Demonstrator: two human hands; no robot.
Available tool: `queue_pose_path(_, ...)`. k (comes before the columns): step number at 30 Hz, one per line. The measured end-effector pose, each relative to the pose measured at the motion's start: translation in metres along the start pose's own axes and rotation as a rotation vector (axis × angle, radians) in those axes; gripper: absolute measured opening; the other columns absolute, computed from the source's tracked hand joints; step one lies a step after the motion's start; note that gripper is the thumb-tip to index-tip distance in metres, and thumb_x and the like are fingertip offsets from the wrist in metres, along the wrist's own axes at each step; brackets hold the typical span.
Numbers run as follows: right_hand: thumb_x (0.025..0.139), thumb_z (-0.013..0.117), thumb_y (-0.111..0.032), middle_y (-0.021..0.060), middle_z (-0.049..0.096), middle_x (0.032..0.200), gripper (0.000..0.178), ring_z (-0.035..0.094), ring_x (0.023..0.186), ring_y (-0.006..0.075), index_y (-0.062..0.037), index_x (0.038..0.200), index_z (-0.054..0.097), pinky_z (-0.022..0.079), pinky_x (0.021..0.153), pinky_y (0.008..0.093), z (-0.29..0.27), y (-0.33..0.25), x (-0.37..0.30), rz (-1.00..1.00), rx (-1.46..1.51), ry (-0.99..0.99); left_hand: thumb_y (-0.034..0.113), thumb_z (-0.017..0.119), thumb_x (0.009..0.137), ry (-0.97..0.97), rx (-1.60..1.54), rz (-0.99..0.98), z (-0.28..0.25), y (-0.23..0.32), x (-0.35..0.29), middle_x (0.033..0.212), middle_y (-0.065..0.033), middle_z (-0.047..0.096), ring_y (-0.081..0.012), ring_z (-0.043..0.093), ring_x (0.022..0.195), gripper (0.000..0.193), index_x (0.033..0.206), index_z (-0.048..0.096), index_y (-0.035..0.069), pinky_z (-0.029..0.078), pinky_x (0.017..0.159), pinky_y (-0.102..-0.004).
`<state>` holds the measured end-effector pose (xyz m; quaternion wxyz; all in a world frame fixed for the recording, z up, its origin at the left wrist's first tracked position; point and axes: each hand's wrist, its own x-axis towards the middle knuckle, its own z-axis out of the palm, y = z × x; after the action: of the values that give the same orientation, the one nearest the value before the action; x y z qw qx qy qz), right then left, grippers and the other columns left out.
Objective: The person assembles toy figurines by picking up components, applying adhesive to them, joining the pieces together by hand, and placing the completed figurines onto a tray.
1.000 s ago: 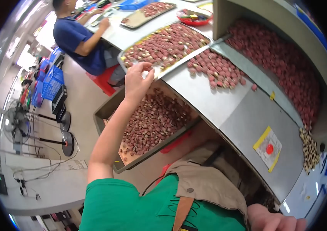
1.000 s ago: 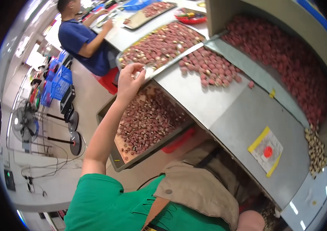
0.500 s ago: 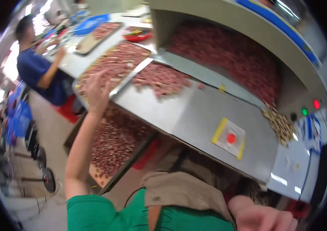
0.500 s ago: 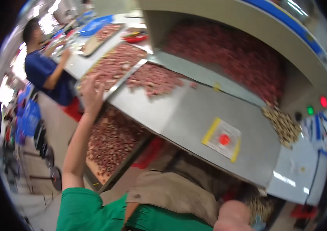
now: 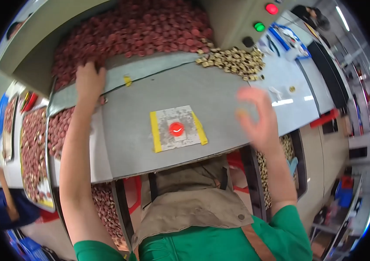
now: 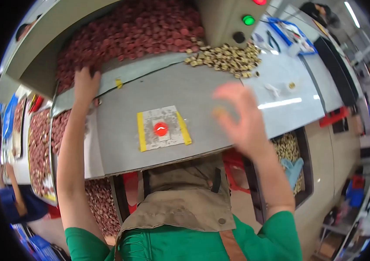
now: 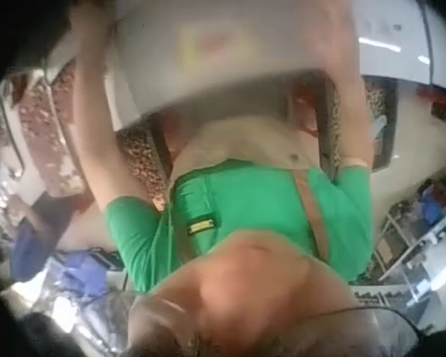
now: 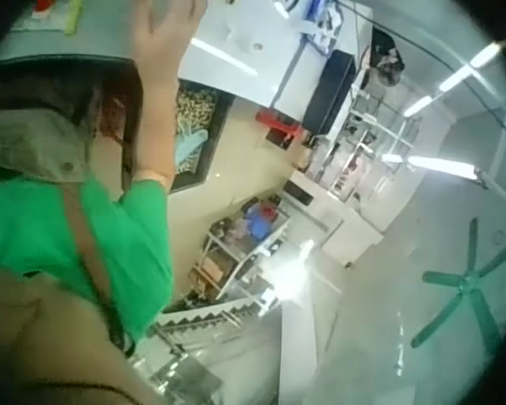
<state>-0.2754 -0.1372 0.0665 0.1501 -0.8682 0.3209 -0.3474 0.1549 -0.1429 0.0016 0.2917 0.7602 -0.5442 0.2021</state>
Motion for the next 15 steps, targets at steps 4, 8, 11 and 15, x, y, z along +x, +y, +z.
queue_pose_path(4,0.092,0.055,-0.017,0.0144,0.054,0.121,0.034,0.052,0.113,0.0271,-0.0048,0.123,0.052,0.042,0.094,0.0363,-0.034,0.125,0.002,0.317,-0.282,0.174,0.015,0.06,0.081,-0.168,-0.216,0.04,0.014,0.005,0.016,0.089,-0.022,0.064,-0.0392,0.061,0.087,0.026,0.104,0.062,0.001,0.048,0.078,-0.0441)
queue_pose_path(8,0.095,0.05,-0.015,0.0169,0.056,0.12,0.031,0.054,0.111,0.0292,-0.0029,0.122,0.053,0.044,0.092,0.0357,-0.046,0.182,0.038,0.34,-0.298,0.205,0.016,0.061,0.084,-0.223,-0.253,0.029,0.003,0.005,0.015,0.093,-0.0197,0.065,-0.0342,0.063,0.088,0.026,0.104,0.061,0.0,0.048,0.077,-0.0391)
queue_pose_path(11,0.095,0.047,-0.02,0.0206,0.06,0.109,0.031,0.055,0.108,0.0326,0.0004,0.115,0.057,0.042,0.093,0.0365,-0.036,0.207,0.07,0.39,-0.26,0.132,0.016,0.061,0.085,-0.215,-0.293,0.035,-0.005,0.004,0.009,0.091,-0.0174,0.065,-0.0309,0.063,0.085,0.025,0.104,0.06,0.0,0.048,0.076,-0.0368)
queue_pose_path(15,0.094,0.047,-0.025,0.0208,0.061,0.105,0.034,0.054,0.107,0.0343,0.0026,0.11,0.059,0.041,0.092,0.0402,-0.004,0.208,0.069,0.443,-0.268,0.218,0.013,0.062,0.086,-0.212,-0.335,-0.044,-0.023,0.015,-0.004,0.088,-0.0092,0.064,-0.0189,0.061,0.079,0.026,0.109,0.059,0.0,0.047,0.073,-0.0298)
